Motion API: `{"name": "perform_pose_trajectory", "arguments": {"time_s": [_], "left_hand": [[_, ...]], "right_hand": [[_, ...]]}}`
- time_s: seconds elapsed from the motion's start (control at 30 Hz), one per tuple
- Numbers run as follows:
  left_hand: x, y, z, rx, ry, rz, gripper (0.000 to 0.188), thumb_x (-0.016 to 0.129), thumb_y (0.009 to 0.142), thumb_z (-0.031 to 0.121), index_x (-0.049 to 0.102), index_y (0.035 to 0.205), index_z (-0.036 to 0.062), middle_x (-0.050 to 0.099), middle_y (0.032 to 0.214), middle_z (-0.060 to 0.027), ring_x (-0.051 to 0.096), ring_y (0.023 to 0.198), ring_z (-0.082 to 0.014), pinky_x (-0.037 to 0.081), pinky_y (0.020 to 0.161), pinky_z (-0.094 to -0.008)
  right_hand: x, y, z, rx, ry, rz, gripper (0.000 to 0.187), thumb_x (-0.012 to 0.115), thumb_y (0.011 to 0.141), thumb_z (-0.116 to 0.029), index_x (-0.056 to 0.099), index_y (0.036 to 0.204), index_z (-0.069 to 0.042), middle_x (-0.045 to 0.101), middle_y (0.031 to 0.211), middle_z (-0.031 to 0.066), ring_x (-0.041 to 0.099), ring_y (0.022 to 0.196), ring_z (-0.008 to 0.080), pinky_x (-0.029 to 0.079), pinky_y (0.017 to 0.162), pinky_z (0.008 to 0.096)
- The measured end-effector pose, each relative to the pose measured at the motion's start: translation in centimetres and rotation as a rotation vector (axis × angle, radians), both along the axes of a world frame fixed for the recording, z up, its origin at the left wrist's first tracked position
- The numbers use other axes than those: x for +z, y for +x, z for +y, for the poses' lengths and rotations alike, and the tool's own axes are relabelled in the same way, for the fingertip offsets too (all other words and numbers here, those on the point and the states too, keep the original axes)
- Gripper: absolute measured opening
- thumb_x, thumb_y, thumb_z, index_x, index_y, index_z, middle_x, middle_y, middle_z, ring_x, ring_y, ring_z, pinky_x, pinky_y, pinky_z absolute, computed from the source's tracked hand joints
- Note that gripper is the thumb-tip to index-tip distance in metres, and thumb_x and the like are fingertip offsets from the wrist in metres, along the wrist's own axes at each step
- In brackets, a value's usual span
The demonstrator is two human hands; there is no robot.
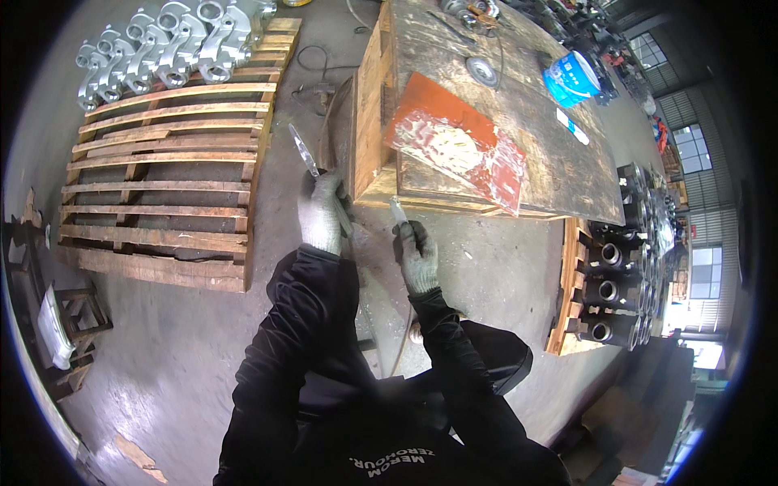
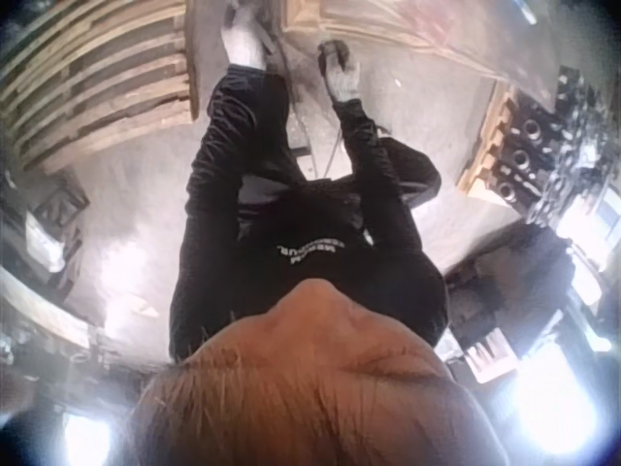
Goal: The person applies a yellow paste to a black metal manifold using a small spatula, then places the manifold on a pallet with other similar parts. The person then cleans the spatula with a white cloth.
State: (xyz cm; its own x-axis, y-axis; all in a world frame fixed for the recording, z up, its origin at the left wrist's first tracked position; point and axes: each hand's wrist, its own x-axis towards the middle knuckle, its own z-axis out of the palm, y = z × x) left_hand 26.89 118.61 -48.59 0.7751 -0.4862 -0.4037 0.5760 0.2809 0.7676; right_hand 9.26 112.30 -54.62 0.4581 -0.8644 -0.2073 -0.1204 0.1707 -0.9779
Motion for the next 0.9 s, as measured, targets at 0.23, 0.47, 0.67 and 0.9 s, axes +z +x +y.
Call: {"name": "perform_pose_trajectory", "arguments": {"time_s": [0.23, 0.47, 0.67, 0.9], "left_hand": [[-0.4, -0.6, -0.1, -0.051, -0.007, -0.005, 0.024, 0.065, 0.09, 0.038, 0.06, 0.097, 0.015, 0.058, 0.076, 0.0009, 0.054, 0.059, -0.0136, 0.044, 0.049, -0.0297], [0.5, -1.1, -0.2, 0.009, -0.022, 0.025, 0.024, 0.065, 0.091, 0.036, 0.058, 0.089, 0.0135, 0.056, 0.072, 0.0001, 0.053, 0.056, -0.0132, 0.043, 0.048, -0.0299], [1.0, -0.6, -0.2, 0.015, -0.076, 0.032, 0.015, 0.06, 0.093, 0.024, 0.053, 0.098, 0.0116, 0.053, 0.071, -0.0002, 0.051, 0.052, -0.0122, 0.041, 0.045, -0.0288], [1.1, -0.3, 0.2, 0.009, -0.019, -0.015, 0.022, 0.062, 0.092, 0.031, 0.056, 0.095, 0.0102, 0.054, 0.073, -0.0011, 0.052, 0.054, -0.0127, 0.043, 0.046, -0.0291]], "right_hand": [[0.4, -1.3, -0.7, 0.107, 0.145, 0.082, 0.033, 0.053, 0.106, -0.033, 0.064, 0.097, -0.004, 0.049, 0.062, -0.0018, 0.042, 0.051, 0.0079, 0.033, 0.048, 0.0265], [-4.0, 1.6, -3.6, 0.338, 0.382, -0.094, 0.029, 0.051, 0.104, -0.031, 0.06, 0.09, -0.007, 0.043, 0.06, -0.0031, 0.039, 0.049, 0.0101, 0.03, 0.046, 0.0268], [-6.4, 7.4, -8.5, 0.275, 1.061, -0.614, 0.03, 0.048, 0.103, -0.037, 0.054, 0.081, -0.017, 0.038, 0.058, -0.0096, 0.036, 0.047, 0.0091, 0.028, 0.044, 0.0261], [-6.9, 7.9, -7.1, 0.12, 0.829, -0.794, 0.022, 0.045, 0.103, -0.026, 0.058, 0.092, -0.011, 0.032, 0.061, -0.0087, 0.033, 0.049, 0.0076, 0.028, 0.049, 0.0246]]}}
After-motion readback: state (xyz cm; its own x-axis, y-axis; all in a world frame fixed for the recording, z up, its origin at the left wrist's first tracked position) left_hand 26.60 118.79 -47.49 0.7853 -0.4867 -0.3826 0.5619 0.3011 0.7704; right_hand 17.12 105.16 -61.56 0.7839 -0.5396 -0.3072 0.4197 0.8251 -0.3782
